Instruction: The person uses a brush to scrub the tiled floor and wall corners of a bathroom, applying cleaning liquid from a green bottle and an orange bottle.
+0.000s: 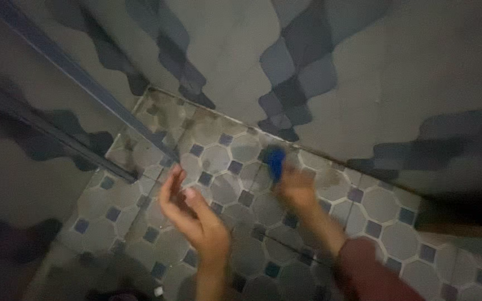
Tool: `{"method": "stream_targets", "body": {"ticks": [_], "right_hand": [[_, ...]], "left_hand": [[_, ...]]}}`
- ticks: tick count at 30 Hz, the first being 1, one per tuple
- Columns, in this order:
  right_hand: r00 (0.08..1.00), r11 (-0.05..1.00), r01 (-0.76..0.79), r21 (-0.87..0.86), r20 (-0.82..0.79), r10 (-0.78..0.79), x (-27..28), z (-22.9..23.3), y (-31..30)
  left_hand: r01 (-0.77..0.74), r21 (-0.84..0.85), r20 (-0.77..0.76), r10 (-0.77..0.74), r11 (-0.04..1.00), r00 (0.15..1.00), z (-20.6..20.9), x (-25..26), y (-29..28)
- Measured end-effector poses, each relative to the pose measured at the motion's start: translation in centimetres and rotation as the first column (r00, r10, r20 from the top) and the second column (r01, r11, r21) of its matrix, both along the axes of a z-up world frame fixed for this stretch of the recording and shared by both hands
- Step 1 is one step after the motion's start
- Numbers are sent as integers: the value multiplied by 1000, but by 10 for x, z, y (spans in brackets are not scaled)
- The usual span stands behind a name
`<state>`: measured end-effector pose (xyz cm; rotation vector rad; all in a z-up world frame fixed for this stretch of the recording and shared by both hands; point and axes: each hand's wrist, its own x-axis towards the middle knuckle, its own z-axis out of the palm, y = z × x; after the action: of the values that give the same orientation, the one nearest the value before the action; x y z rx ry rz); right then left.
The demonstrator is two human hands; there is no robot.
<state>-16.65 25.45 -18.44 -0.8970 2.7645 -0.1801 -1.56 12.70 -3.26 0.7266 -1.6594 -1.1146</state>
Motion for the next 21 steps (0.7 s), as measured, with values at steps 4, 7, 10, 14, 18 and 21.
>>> {"method": "stream_targets", "body": {"ticks": [4,7,10,14,18,21], "right_hand": [[880,997,65,-47,474,-35,129,-46,30],[882,999,-17,29,471,2,119,-58,63],[954,969,-139,205,289,75,31,-40,109],[991,992,129,-11,-25,-129,-21,-2,154],[956,957,211,201,164,-245,3,32,215],[910,910,268,317,227,-347,-10,39,221]], "left_hand": [[115,-91,25,-113,989,993,-9,-13,16],[166,8,51,-167,986,985,-18,-13,28],[184,-23,73,-181,983,981,-23,-11,34],[207,-36,149,-200,978,968,-25,-4,34],[183,44,157,-188,982,970,-30,-3,28],[180,46,145,-185,983,972,-38,-6,27]]}}
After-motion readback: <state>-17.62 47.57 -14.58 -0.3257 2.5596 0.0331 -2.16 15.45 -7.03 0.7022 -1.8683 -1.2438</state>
